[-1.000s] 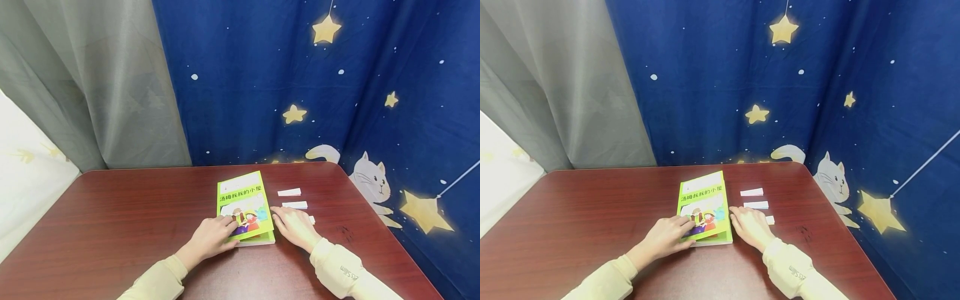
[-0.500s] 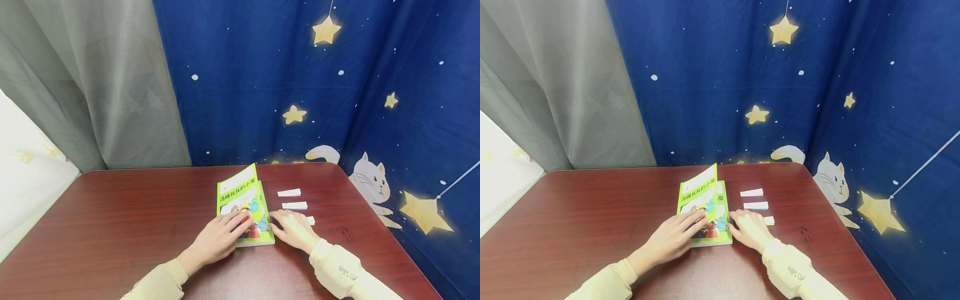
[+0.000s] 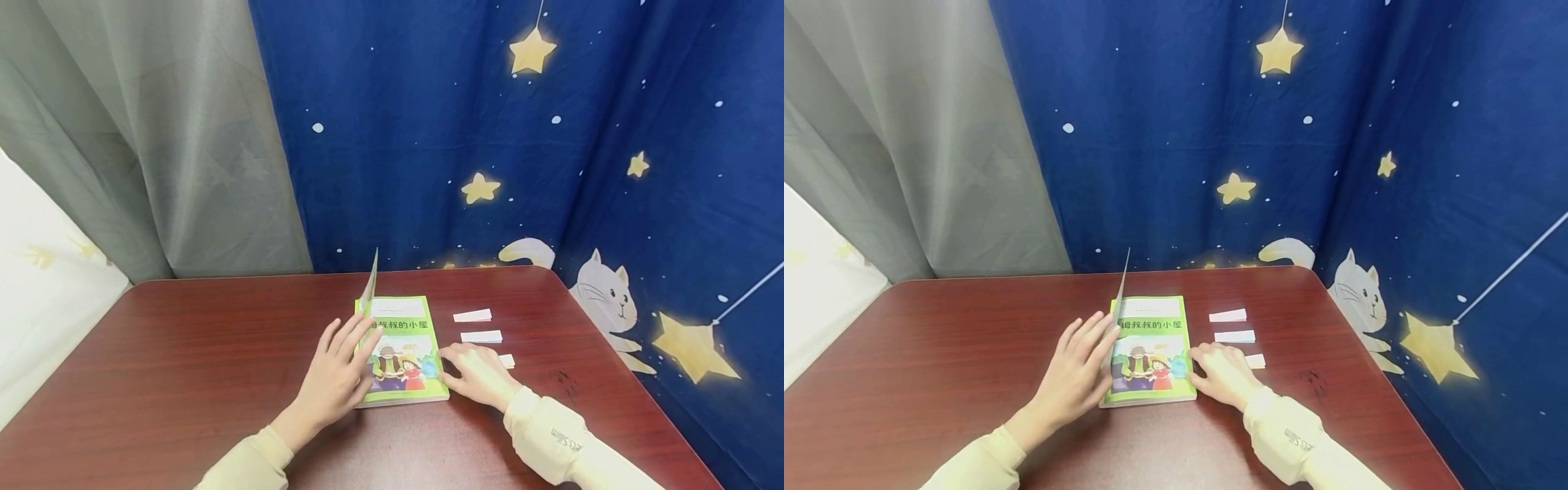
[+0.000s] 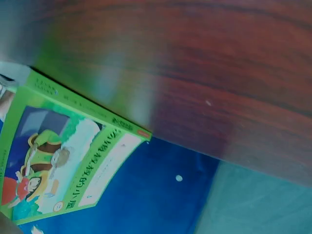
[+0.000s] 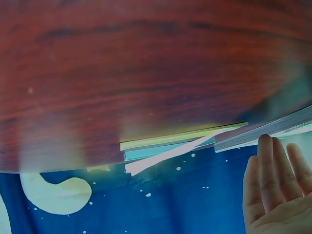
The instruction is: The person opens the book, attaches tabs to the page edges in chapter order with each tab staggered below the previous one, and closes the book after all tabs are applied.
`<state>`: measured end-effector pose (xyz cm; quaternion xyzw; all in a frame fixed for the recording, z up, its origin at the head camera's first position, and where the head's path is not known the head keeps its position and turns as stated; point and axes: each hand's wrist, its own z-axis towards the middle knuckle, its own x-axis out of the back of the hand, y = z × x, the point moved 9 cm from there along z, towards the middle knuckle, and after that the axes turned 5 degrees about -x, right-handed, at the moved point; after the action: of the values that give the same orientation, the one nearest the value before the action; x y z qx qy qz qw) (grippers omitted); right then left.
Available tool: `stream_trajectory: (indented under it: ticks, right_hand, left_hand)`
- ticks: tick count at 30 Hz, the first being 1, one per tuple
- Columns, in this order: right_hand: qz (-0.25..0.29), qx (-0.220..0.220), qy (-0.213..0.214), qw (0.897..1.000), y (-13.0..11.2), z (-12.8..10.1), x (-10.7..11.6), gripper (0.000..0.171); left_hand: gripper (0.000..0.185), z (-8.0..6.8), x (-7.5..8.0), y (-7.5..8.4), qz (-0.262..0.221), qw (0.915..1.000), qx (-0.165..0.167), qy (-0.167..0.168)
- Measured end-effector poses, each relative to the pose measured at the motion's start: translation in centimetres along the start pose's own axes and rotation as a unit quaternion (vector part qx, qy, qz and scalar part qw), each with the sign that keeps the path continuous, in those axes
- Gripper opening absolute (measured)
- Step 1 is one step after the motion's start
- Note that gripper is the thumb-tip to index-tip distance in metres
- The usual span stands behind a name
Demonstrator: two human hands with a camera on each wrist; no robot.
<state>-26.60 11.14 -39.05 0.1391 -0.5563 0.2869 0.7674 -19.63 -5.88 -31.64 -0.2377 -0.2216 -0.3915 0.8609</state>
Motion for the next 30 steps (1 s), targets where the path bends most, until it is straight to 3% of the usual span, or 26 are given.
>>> stream_trajectory:
  ticks: [7, 16, 20, 24, 30]
  right_hand:
    - [0.000, 0.007, -0.029, 1.000, -0.2, 0.3, -0.3, 0.032]
    - [0.001, -0.002, -0.059, 0.998, -0.2, 0.7, -0.4, 0.033]
    - [-0.002, -0.001, -0.066, 0.998, -0.3, 0.7, -0.5, 0.034]
    - [0.002, 0.001, -0.075, 0.997, -0.3, 0.8, -0.6, 0.033]
    - [0.011, -0.003, -0.087, 0.996, -0.4, 1.0, -0.7, 0.034]
  left_hand:
    - [0.046, -1.1, 2.5, -1.9, 0.039, 0.9985, 0.036, 0.014]
    - [0.046, -3.6, 4.6, -3.8, 0.087, 0.9916, 0.093, -0.019]
    - [0.047, -4.6, 4.0, -4.5, 0.099, 0.9855, 0.111, -0.081]
    - [0.046, -5.4, 2.8, -5.0, 0.081, 0.9797, 0.124, -0.135]
    - [0.041, -5.8, 0.9, -4.8, 0.048, 0.9763, 0.131, -0.166]
